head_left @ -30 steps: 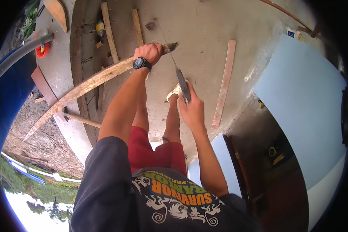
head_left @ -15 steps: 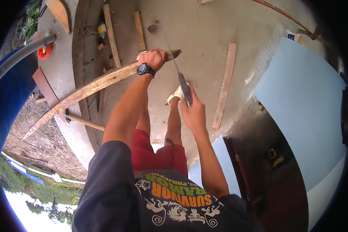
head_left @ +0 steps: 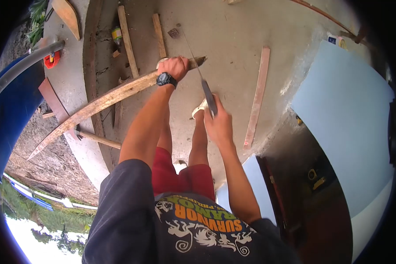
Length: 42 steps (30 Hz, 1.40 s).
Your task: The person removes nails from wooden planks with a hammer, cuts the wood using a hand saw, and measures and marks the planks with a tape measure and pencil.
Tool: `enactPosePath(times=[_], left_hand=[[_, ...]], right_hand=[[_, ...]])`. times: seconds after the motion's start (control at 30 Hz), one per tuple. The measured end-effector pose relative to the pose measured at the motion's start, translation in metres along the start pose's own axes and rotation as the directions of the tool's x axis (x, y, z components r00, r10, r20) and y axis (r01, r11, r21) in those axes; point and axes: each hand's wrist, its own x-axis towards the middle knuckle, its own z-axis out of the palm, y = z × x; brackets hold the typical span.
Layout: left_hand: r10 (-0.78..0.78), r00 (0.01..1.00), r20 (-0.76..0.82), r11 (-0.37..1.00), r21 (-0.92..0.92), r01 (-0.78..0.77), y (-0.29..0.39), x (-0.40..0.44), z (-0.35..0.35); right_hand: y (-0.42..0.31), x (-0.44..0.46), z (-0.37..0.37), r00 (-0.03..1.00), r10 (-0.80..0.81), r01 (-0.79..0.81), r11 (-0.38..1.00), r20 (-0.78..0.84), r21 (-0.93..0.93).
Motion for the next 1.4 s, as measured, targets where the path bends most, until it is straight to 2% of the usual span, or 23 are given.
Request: enactPosePath(times=[0.07, 0.1, 0.2, 0.27, 0.3, 0.33, 0.37, 0.47, 0.53, 0.6, 0.67, 0.7, 0.77, 0.9, 1.03, 1.07, 1.1, 1.17, 1.2, 1.27, 1.3, 1.33, 1.4], left_hand=[[-0.033, 0.999, -0.007, 0.999, -0.028, 0.033, 0.004, -0.016, 0.002], [-0.035, 0.999, 0.025, 0.999, -0.038, 0.036, 0.006, -0.018, -0.004], [-0.037, 0.998, 0.041, 0.998, -0.046, 0.039, 0.007, -0.010, -0.011], [-0.025, 1.000, 0.002, 0.999, -0.045, 0.025, 0.004, -0.007, -0.006], [0.030, 0.996, -0.086, 0.999, -0.016, -0.031, -0.006, -0.006, 0.011], [0.066, 0.998, -0.023, 0.998, 0.007, -0.066, -0.007, -0.005, 0.011], [0.023, 1.000, -0.017, 1.000, 0.009, -0.023, -0.005, -0.008, 0.011], [0.018, 1.000, -0.016, 1.000, -0.003, -0.018, 0.000, -0.015, 0.009], [0.001, 0.998, -0.070, 1.000, -0.024, -0.002, -0.003, -0.002, 0.005], [-0.046, 0.998, 0.047, 0.998, -0.046, 0.049, 0.004, -0.007, -0.008], [-0.022, 1.000, 0.022, 0.999, -0.046, 0.023, 0.008, -0.012, -0.015], [-0.028, 0.999, 0.023, 0.998, -0.057, 0.029, 0.008, -0.013, -0.013], [-0.010, 0.999, -0.043, 1.000, -0.029, 0.009, 0.005, -0.009, -0.010], [0.042, 0.999, 0.007, 0.999, 0.025, -0.042, -0.006, 0.000, 0.002], [-0.013, 1.000, -0.027, 1.000, -0.020, 0.012, 0.001, -0.002, -0.002], [-0.023, 1.000, -0.009, 0.999, -0.027, 0.023, 0.004, -0.012, -0.002], [-0.024, 1.000, 0.006, 0.999, -0.044, 0.024, 0.007, -0.016, -0.008], [-0.030, 1.000, 0.006, 0.997, -0.066, 0.030, 0.007, -0.010, -0.017], [-0.026, 1.000, -0.002, 0.998, -0.060, 0.025, 0.007, -0.010, -0.014], [-0.041, 0.999, -0.003, 0.998, -0.052, 0.041, 0.004, -0.005, -0.009], [-0.002, 0.998, -0.059, 1.000, -0.028, 0.001, 0.001, -0.005, -0.003], [0.056, 0.997, -0.060, 0.998, -0.007, -0.057, -0.003, -0.006, 0.002], [0.045, 0.997, -0.064, 0.999, 0.013, -0.045, -0.005, -0.002, 0.000]], right_hand=[[-0.004, -0.087, -0.046, 1.000, -0.015, 0.016, 0.999, -0.013, 0.043], [-0.025, -0.119, -0.080, 0.945, 0.280, -0.286, 0.958, 0.166, 0.009], [-0.032, -0.143, -0.104, 0.949, 0.262, -0.282, 0.954, 0.179, 0.099], [0.007, -0.078, -0.038, 1.000, 0.004, -0.001, 0.995, -0.028, 0.095], [0.005, -0.018, -0.004, 0.997, 0.074, -0.074, 0.994, 0.000, 0.080], [0.012, 0.041, 0.029, 0.994, -0.097, 0.101, 0.990, -0.044, 0.102], [-0.010, 0.075, 0.036, 0.998, -0.063, 0.063, 0.997, -0.011, 0.050], [-0.013, 0.047, 0.018, 0.999, 0.023, -0.024, 0.999, 0.037, 0.043], [0.000, -0.034, -0.014, 0.997, -0.072, 0.075, 0.993, -0.041, 0.091], [-0.018, -0.114, -0.069, 0.959, 0.248, -0.255, 0.966, 0.135, 0.038], [-0.032, -0.148, -0.105, 0.942, 0.275, -0.297, 0.950, 0.194, 0.095], [-0.022, -0.139, -0.092, 0.944, 0.268, -0.291, 0.951, 0.193, 0.102], [0.016, -0.080, -0.039, 0.988, -0.146, 0.149, 0.988, -0.057, 0.040], [-0.025, 0.085, 0.033, 0.999, -0.029, 0.028, 0.999, 0.030, 0.035], [-0.009, -0.032, -0.016, 0.995, 0.093, -0.094, 0.993, 0.024, 0.066], [-0.004, -0.076, -0.037, 1.000, 0.027, -0.027, 0.998, 0.007, 0.050], [-0.020, -0.111, -0.069, 0.960, 0.248, -0.253, 0.967, 0.128, 0.029], [-0.039, -0.149, -0.110, 0.936, 0.291, -0.313, 0.946, 0.196, 0.089], [-0.031, -0.141, -0.100, 0.939, 0.284, -0.306, 0.947, 0.192, 0.098], [0.005, -0.095, -0.057, 0.995, -0.097, 0.097, 0.994, -0.001, 0.049], [0.025, -0.039, -0.012, 0.988, -0.134, 0.138, 0.989, -0.076, 0.057], [-0.001, 0.021, 0.003, 0.997, 0.057, -0.061, 0.995, 0.053, 0.080], [-0.015, 0.075, 0.033, 0.995, -0.092, 0.094, 0.992, -0.022, 0.089]])
